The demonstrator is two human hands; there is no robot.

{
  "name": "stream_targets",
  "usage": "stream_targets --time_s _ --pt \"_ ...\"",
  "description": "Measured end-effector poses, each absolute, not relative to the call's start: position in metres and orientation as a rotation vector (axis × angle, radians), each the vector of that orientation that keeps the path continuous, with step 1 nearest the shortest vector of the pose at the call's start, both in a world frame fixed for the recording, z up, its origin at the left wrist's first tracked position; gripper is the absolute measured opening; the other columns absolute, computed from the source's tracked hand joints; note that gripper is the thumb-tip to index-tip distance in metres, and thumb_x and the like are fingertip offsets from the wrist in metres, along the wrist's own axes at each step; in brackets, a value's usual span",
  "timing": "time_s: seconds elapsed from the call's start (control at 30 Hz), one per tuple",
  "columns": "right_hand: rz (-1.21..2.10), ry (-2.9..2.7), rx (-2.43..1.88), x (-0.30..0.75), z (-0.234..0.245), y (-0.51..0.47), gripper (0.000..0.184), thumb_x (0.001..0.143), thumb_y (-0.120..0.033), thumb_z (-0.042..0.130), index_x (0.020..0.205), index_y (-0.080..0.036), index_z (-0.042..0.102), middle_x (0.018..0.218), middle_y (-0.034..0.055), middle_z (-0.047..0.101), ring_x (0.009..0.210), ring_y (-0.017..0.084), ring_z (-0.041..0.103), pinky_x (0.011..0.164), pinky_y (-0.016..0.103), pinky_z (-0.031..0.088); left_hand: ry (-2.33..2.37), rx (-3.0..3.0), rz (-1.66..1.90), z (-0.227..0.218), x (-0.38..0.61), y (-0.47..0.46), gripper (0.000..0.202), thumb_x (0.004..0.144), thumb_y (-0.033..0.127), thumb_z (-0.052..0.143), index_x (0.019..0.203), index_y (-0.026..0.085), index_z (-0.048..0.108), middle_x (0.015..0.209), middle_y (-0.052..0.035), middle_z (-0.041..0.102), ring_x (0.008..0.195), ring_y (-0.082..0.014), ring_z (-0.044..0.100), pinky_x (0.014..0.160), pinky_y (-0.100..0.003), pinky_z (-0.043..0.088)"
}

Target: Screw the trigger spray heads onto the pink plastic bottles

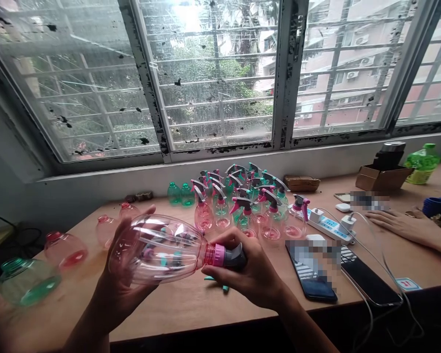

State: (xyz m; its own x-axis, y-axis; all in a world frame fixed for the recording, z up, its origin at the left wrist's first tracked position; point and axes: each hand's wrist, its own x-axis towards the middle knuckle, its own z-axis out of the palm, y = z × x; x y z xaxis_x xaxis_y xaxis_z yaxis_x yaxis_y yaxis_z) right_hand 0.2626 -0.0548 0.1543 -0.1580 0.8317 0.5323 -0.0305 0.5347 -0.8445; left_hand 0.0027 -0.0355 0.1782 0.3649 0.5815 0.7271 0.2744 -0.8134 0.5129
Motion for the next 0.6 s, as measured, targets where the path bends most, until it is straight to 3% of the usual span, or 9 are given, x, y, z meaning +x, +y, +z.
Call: stream_targets --time_s 0.07,0.17,0.23,0.33,0.43,0.5,0.6 --pt "0.846 -1.572 -0.716 0.2629 0.1542 -0.0537 0.031 0.076 -0.025 0.088 0.098 -0.021 0.067 0.080 -0.0030 0.068 0.061 0.011 0.059 0.052 0.018 0.046 0.816 2.399 1.423 0.1801 0.0032 -0.0347 0.113 0.078 0.037 0.086 0.161 0.035 0.010 0.168 -0.0143 0.029 0.153 -0.0358 0.030 0.122 -0.057 0.032" --pt "0.792 -1.609 -0.725 0.2645 0.1535 -0.0518 0.032 0.076 -0.026 0.089 0.098 -0.022 0.067 0.082 -0.0027 0.068 0.064 0.011 0.059 0.055 0.019 0.045 0.881 2.409 1.414 0.1817 0.0021 -0.0363 0.119 0.069 0.061 0.082 0.162 0.027 0.016 0.169 -0.0175 0.026 0.154 -0.0384 0.027 0.122 -0.053 0.034" --pt "0.783 -1.618 -0.722 0.2660 0.1531 -0.0509 0.032 0.076 -0.026 0.089 0.098 -0.022 0.067 0.082 -0.0029 0.067 0.064 0.011 0.058 0.055 0.019 0.044 0.871 2.378 1.415 0.1809 0.0007 -0.0378 0.111 0.074 0.059 0.080 0.161 0.026 0.019 0.170 -0.0163 0.023 0.154 -0.0379 0.026 0.122 -0.052 0.036" --pt "0.757 -1.615 -0.709 0.2678 0.1532 -0.0507 0.031 0.076 -0.026 0.089 0.097 -0.023 0.068 0.081 -0.0034 0.067 0.064 0.011 0.056 0.055 0.019 0.042 0.832 2.366 1.391 0.1779 -0.0005 -0.0380 0.105 0.079 0.034 0.085 0.161 0.031 0.019 0.171 -0.0124 0.019 0.156 -0.0354 0.021 0.122 -0.050 0.037" --pt "0.753 -1.614 -0.698 0.2682 0.1536 -0.0513 0.030 0.076 -0.025 0.089 0.097 -0.024 0.067 0.081 -0.0035 0.067 0.064 0.010 0.057 0.054 0.019 0.042 0.772 2.342 1.403 0.1752 -0.0004 -0.0360 0.095 0.088 0.019 0.075 0.160 0.039 0.016 0.171 -0.0078 0.020 0.157 -0.0315 0.020 0.123 -0.054 0.032" --pt "0.765 -1.612 -0.697 0.2678 0.1534 -0.0516 0.031 0.077 -0.026 0.089 0.098 -0.024 0.067 0.080 -0.0035 0.068 0.063 0.011 0.058 0.054 0.019 0.043 0.778 2.330 1.401 0.1748 -0.0002 -0.0354 0.100 0.087 0.022 0.077 0.160 0.042 0.011 0.170 -0.0084 0.023 0.156 -0.0323 0.023 0.123 -0.058 0.029" --pt "0.734 -1.609 -0.714 0.2675 0.1526 -0.0515 0.032 0.076 -0.026 0.089 0.100 -0.024 0.067 0.080 -0.0030 0.068 0.063 0.011 0.057 0.054 0.019 0.044 0.876 2.282 1.374 0.1763 0.0000 -0.0368 0.117 0.073 0.044 0.088 0.161 0.037 0.011 0.169 -0.0131 0.025 0.155 -0.0400 0.024 0.122 -0.064 0.027"
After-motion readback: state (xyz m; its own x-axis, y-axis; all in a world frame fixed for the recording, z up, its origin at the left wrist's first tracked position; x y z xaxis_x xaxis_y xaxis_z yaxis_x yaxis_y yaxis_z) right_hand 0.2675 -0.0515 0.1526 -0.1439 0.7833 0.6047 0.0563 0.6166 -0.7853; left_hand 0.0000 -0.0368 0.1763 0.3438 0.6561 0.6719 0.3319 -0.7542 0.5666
